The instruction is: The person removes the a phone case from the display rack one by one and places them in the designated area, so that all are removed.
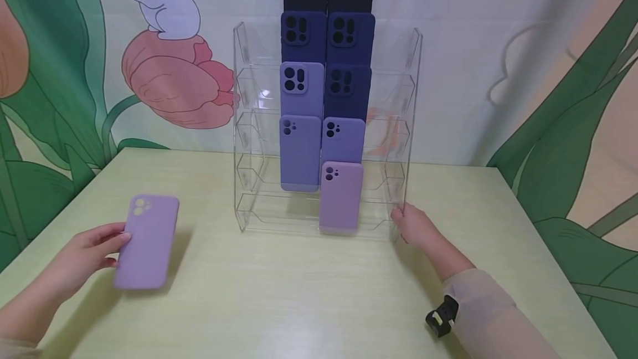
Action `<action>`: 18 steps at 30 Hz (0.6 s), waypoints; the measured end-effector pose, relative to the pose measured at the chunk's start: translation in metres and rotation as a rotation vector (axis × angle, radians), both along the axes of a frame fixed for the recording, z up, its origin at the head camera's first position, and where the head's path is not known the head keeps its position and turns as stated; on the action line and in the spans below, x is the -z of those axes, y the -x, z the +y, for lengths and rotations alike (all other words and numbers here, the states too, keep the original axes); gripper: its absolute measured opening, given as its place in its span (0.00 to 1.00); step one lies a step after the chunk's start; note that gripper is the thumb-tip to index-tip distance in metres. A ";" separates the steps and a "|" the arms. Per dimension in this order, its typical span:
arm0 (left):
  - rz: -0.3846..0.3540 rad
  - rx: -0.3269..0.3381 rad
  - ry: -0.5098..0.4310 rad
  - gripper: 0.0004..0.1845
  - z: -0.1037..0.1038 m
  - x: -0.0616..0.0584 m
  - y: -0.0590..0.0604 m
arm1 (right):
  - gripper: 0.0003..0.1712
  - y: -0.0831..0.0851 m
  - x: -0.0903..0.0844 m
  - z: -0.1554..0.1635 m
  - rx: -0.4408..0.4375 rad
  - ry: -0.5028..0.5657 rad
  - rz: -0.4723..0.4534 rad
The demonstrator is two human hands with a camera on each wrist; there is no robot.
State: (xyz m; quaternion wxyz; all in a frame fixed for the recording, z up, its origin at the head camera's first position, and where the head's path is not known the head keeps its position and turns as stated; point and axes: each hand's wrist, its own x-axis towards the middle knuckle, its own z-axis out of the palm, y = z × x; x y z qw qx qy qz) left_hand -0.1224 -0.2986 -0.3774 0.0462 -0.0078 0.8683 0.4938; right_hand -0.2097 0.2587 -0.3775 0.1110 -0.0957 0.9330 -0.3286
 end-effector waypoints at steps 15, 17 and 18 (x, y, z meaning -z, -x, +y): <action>-0.049 0.024 0.132 0.29 -0.038 0.006 -0.005 | 0.28 -0.001 -0.002 0.000 0.003 0.005 -0.008; -0.053 0.024 0.154 0.29 -0.043 0.007 -0.006 | 0.28 -0.001 -0.002 -0.001 0.006 0.003 -0.009; -0.056 0.024 0.163 0.29 -0.045 0.007 -0.007 | 0.28 -0.001 -0.002 -0.001 0.007 0.002 -0.010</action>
